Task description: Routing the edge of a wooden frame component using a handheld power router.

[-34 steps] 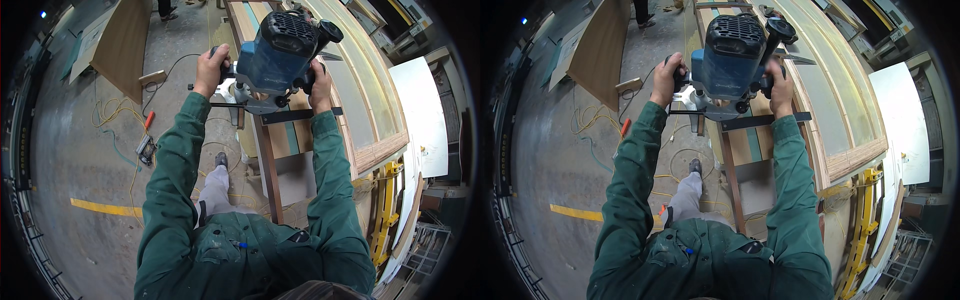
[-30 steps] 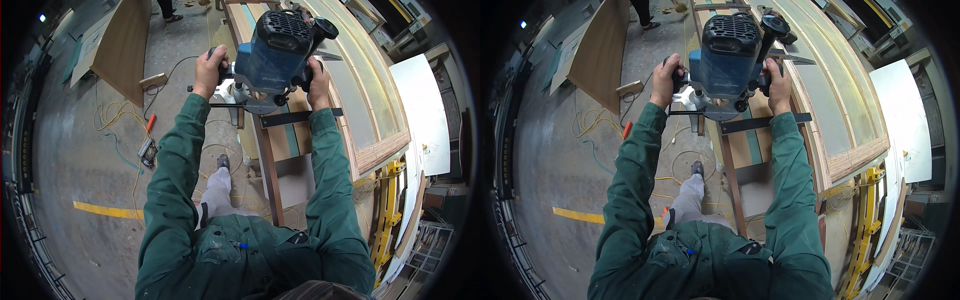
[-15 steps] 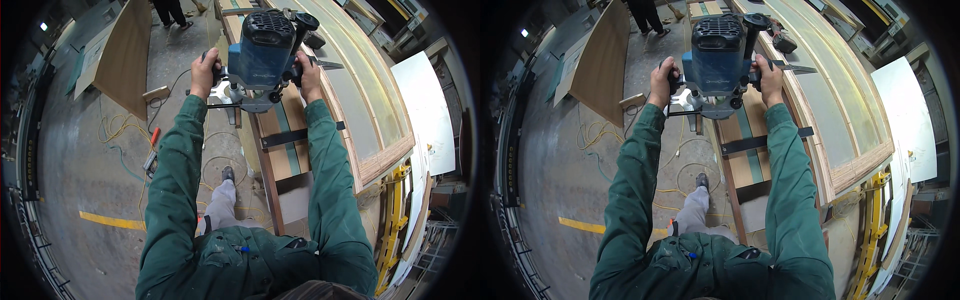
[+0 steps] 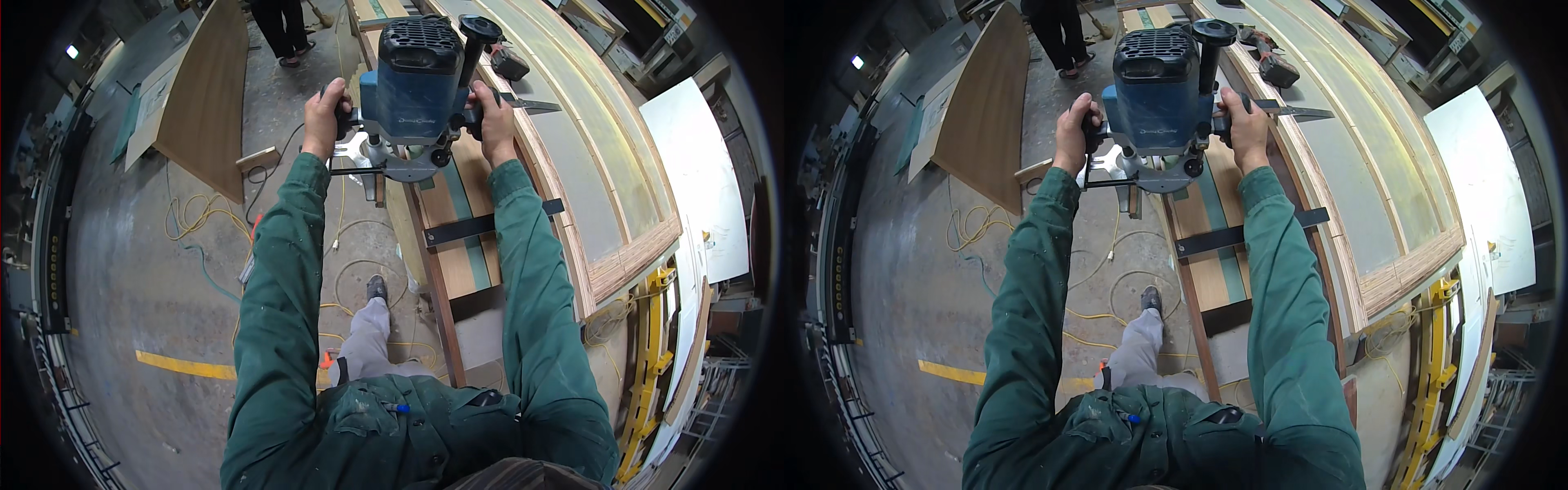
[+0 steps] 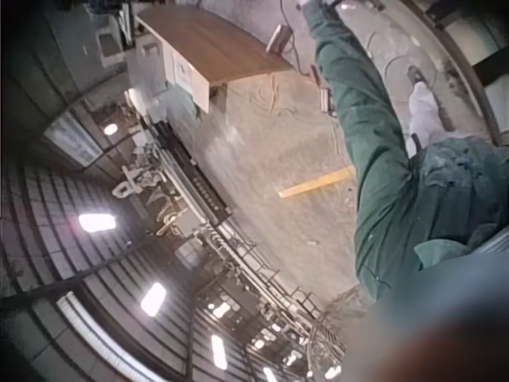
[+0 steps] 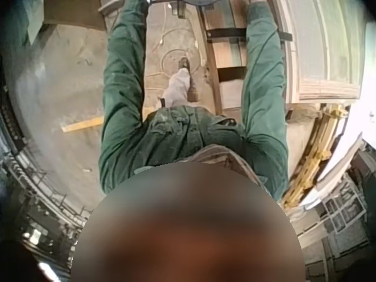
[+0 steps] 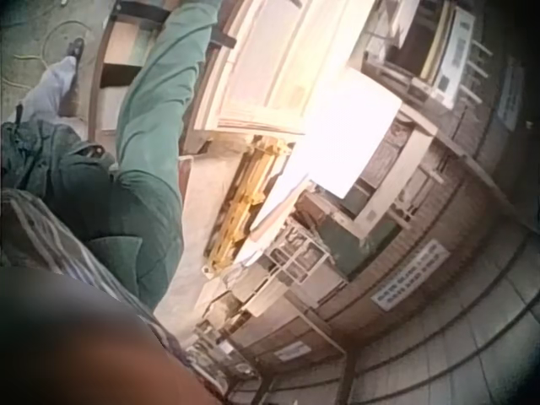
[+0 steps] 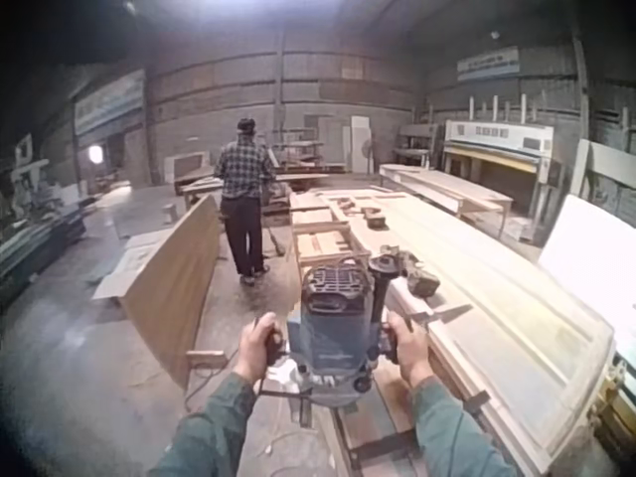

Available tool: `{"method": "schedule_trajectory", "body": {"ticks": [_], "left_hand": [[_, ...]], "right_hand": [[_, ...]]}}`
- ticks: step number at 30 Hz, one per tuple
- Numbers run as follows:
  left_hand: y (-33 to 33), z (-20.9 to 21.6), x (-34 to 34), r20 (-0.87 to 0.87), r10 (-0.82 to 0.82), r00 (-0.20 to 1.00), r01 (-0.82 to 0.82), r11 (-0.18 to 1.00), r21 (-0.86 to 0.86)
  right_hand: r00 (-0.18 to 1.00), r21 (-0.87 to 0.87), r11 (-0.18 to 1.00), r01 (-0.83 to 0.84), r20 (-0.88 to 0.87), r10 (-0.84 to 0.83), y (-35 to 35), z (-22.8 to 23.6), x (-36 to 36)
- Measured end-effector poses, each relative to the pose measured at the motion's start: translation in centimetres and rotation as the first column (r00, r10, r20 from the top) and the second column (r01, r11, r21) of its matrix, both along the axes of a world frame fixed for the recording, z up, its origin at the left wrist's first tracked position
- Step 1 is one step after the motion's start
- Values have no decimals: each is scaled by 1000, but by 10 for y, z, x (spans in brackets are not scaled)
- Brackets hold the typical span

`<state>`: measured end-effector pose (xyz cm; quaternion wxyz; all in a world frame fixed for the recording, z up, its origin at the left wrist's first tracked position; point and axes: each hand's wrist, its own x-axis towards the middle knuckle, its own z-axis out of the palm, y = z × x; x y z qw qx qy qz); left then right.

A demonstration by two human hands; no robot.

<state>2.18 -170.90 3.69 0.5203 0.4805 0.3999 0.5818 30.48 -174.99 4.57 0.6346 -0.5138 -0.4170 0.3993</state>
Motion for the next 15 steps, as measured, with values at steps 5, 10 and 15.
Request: {"method": "schedule_trajectory", "body": {"ticks": [5,10,15], "left_hand": [[0,1,2,13,-3,1000,3,1000,-8],[-13,-2,-1,-28,1,1000,-1,1000,10],[-36,4,2,-29,10,1000,-9,1000,28]], "right_hand": [[1000,-36,999,18,21,-17,0,0,3],[999,-41,999,6,38,-4,-15,2,4],[1000,13,1000,0,13,0,-32,6,4]]}}
